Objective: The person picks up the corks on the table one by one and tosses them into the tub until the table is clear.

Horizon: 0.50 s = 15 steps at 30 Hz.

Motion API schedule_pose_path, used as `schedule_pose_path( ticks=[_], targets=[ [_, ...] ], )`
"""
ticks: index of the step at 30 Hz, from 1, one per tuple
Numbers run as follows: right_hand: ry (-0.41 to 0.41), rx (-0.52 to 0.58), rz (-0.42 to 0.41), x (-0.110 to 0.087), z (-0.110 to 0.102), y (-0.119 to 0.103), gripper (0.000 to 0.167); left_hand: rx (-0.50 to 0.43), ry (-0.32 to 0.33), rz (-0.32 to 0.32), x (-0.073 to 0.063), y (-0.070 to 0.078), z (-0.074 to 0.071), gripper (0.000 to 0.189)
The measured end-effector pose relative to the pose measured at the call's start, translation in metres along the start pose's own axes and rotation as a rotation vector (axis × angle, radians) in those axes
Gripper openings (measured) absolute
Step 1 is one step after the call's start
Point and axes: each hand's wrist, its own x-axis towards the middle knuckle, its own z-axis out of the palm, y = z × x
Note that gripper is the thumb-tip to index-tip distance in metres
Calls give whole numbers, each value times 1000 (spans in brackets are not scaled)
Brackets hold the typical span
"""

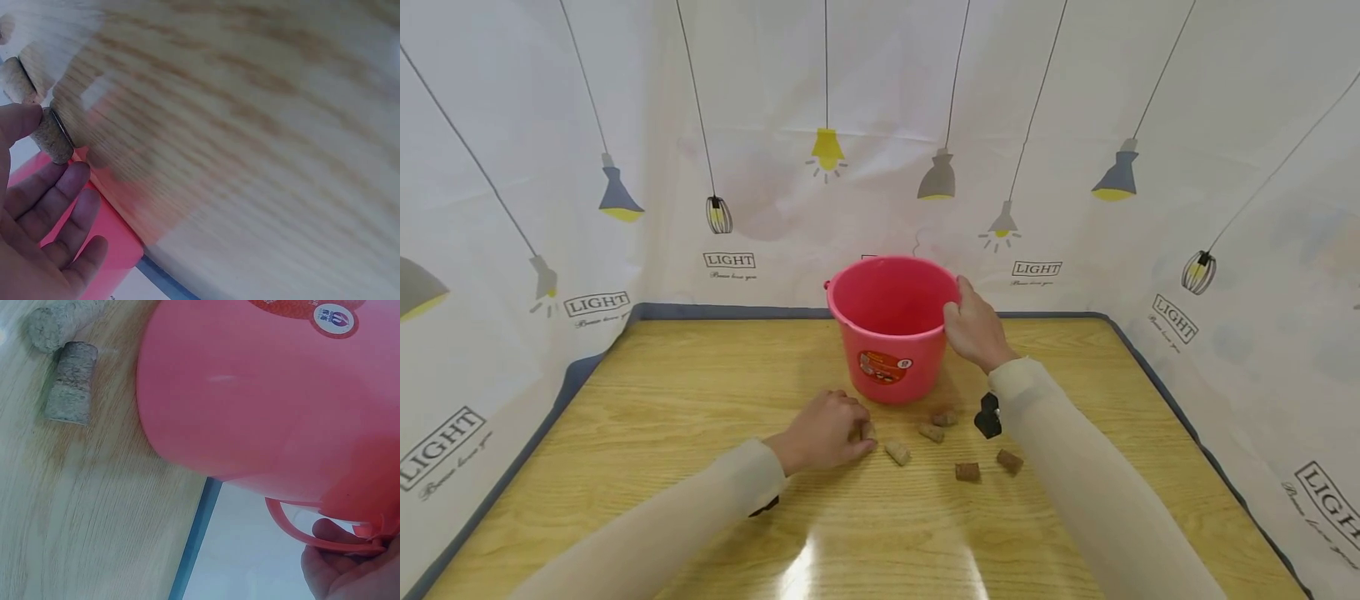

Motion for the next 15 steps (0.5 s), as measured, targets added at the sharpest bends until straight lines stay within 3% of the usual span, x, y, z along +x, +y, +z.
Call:
schedule_pose_path(
  ticks=[15],
  targets=[
    [7, -16, 9, 0, 0, -2, 64, -29, 20, -44, -3, -2, -16, 18]
  ],
)
